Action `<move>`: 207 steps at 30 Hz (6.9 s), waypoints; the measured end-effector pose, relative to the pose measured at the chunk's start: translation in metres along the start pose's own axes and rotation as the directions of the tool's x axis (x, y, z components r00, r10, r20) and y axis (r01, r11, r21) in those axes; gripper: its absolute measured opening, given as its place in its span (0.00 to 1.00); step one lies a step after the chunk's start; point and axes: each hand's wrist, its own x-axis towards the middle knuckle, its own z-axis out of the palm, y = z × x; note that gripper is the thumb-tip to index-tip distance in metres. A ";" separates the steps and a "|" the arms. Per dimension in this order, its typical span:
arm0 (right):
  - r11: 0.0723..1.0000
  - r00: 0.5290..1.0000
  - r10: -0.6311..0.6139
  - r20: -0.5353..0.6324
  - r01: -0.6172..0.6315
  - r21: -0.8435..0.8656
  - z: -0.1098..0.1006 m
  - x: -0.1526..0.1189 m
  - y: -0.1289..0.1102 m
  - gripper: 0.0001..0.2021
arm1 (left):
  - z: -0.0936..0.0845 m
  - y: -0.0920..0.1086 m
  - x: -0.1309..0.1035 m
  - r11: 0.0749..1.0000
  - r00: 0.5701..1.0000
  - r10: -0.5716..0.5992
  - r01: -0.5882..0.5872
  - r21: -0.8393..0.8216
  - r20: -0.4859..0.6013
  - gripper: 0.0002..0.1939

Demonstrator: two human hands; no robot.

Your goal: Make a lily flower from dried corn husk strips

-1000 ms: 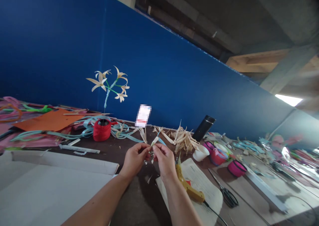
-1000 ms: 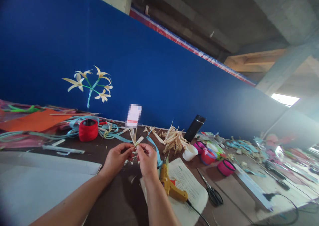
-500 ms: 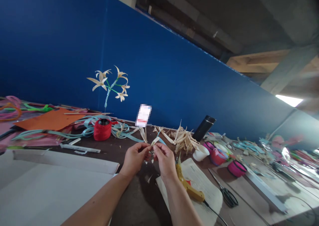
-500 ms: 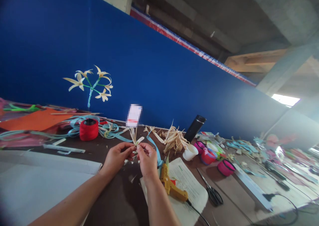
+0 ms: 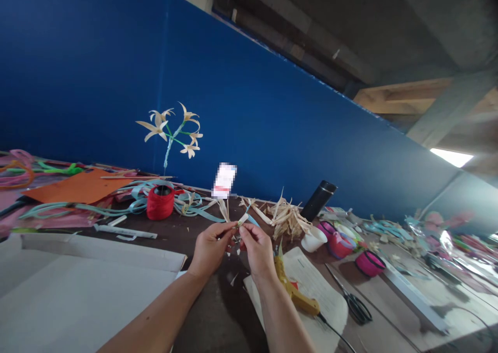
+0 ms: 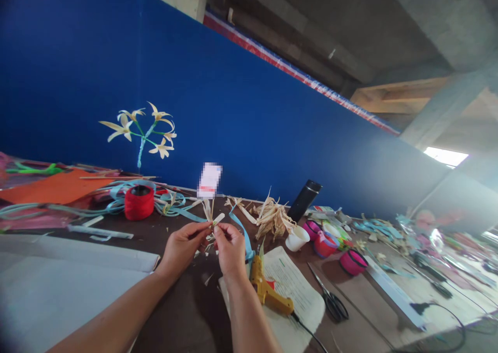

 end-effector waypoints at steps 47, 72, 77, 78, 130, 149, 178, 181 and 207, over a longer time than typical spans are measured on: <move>0.821 0.898 -0.440 0.033 0.417 -0.390 -0.004 -0.013 -0.003 0.15 | -0.004 0.000 0.006 0.982 0.987 -0.159 0.158 -0.108 -0.004 0.19; 0.841 0.973 -0.207 -0.104 0.122 -0.527 -0.062 0.024 -0.014 0.20 | 0.000 0.009 -0.001 0.995 0.998 -0.054 0.055 0.082 -0.015 0.12; 0.813 0.969 -0.229 -0.092 0.139 -0.565 -0.085 -0.007 -0.014 0.15 | -0.004 0.007 0.003 0.992 0.990 -0.114 0.118 0.037 -0.078 0.16; 0.804 0.969 -0.229 -0.087 0.138 -0.579 -0.089 -0.014 -0.016 0.15 | -0.004 0.007 0.003 0.992 0.990 -0.113 0.117 0.041 -0.080 0.17; 0.744 0.964 0.144 0.224 0.043 -0.667 0.009 0.001 0.002 0.07 | -0.015 0.004 0.016 0.977 0.973 -0.146 0.115 -0.178 -0.176 0.20; 0.920 0.926 -0.376 -0.042 0.368 -0.138 -0.001 -0.018 0.000 0.06 | -0.012 0.003 0.011 0.909 0.949 -0.311 0.314 -0.275 0.055 0.19; 0.975 0.984 0.040 -0.173 0.000 0.224 -0.003 -0.008 0.005 0.12 | -0.006 0.007 0.004 0.913 0.938 -0.320 0.343 -0.221 0.133 0.16; 0.971 0.982 0.062 -0.181 -0.017 0.240 -0.003 -0.009 0.005 0.13 | -0.005 0.009 0.003 0.912 0.934 -0.325 0.352 -0.213 0.152 0.16; 0.953 0.976 0.145 -0.164 -0.093 0.289 -0.004 -0.008 0.004 0.14 | -0.002 0.013 -0.001 0.924 0.939 -0.295 0.328 -0.197 0.179 0.15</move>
